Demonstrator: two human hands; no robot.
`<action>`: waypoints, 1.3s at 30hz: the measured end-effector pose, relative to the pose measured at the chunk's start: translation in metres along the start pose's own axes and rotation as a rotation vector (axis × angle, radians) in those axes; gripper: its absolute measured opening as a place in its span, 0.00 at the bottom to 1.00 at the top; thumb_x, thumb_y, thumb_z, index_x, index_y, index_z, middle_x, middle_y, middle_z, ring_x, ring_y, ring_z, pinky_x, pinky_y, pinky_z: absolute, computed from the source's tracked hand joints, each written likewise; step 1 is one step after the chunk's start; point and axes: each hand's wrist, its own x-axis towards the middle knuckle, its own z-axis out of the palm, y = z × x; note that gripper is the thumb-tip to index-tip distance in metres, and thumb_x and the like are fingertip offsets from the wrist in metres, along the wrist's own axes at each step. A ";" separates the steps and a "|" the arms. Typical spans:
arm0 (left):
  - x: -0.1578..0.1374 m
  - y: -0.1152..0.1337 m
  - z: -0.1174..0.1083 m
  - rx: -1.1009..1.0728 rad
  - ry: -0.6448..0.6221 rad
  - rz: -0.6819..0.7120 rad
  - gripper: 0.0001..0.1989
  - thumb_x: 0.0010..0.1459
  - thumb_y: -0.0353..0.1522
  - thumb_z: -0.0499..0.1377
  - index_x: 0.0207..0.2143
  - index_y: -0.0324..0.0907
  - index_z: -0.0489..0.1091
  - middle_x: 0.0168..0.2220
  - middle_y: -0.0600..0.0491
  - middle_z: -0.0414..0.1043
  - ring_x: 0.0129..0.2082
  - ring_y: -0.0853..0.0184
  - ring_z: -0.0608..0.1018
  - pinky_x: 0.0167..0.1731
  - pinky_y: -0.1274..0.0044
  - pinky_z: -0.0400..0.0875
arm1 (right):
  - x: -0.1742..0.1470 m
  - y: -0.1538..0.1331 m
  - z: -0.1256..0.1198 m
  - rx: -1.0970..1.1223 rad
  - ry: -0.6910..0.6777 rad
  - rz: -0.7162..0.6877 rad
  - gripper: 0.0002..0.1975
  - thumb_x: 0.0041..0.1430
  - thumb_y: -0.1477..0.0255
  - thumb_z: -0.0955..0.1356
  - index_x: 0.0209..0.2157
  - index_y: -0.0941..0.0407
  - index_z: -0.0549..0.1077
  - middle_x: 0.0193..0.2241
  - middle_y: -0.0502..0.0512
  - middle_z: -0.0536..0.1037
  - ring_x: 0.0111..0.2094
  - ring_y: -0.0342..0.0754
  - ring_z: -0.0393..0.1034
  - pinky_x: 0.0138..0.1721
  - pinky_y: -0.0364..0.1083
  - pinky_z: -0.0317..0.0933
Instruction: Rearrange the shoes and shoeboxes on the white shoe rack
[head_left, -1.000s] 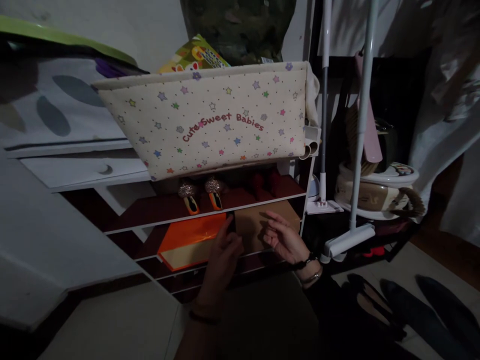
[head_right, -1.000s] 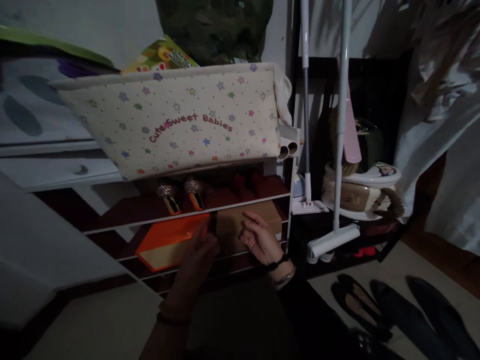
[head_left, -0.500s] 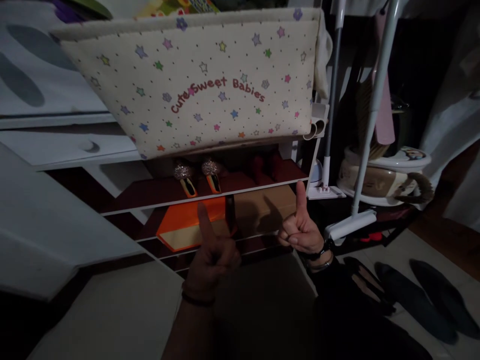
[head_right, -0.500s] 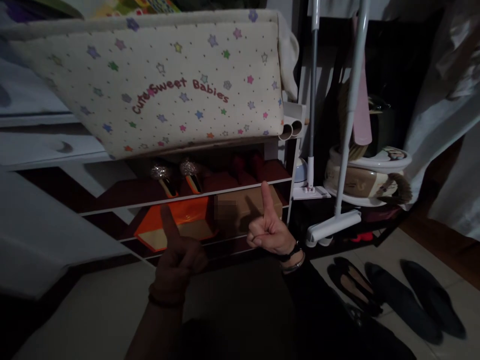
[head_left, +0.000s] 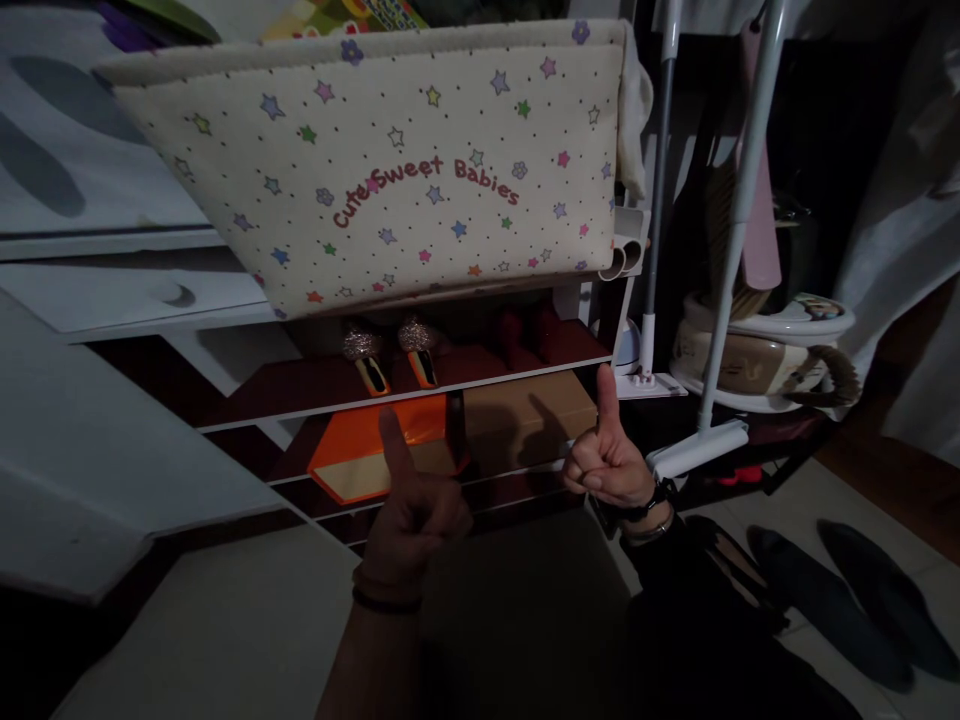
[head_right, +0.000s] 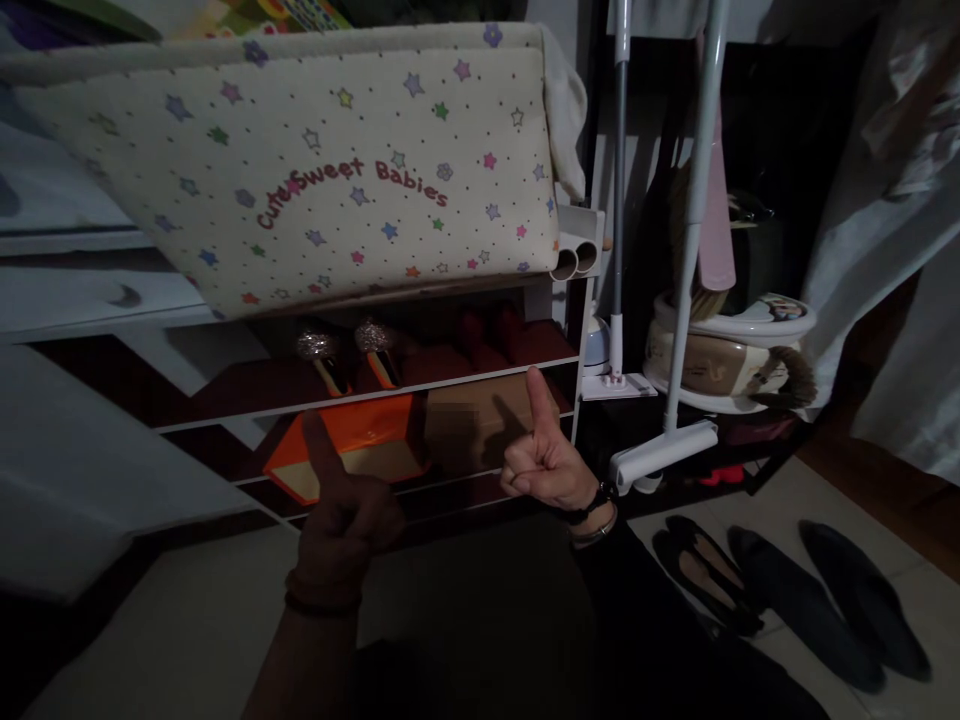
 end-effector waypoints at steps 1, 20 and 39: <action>0.000 0.001 0.000 -0.010 -0.005 -0.002 0.34 0.55 0.28 0.69 0.62 0.59 0.69 0.20 0.65 0.48 0.15 0.78 0.47 0.16 0.84 0.52 | 0.000 0.001 0.000 0.001 0.006 0.006 0.66 0.56 0.72 0.77 0.69 0.24 0.23 0.17 0.33 0.50 0.16 0.37 0.37 0.21 0.38 0.48; -0.001 -0.001 0.004 -0.016 -0.083 -0.018 0.28 0.58 0.28 0.67 0.60 0.55 0.70 0.22 0.64 0.50 0.17 0.77 0.51 0.19 0.82 0.54 | 0.001 0.007 0.004 0.018 -0.025 0.010 0.64 0.58 0.73 0.77 0.71 0.29 0.25 0.19 0.33 0.51 0.17 0.37 0.36 0.21 0.38 0.47; 0.010 -0.032 -0.019 0.368 0.628 -0.342 0.36 0.52 0.47 0.71 0.15 0.43 0.47 0.17 0.62 0.40 0.19 0.77 0.48 0.21 0.78 0.44 | 0.000 0.031 -0.028 -0.634 0.709 -0.145 0.30 0.62 0.57 0.73 0.17 0.54 0.56 0.17 0.42 0.51 0.21 0.38 0.43 0.24 0.43 0.40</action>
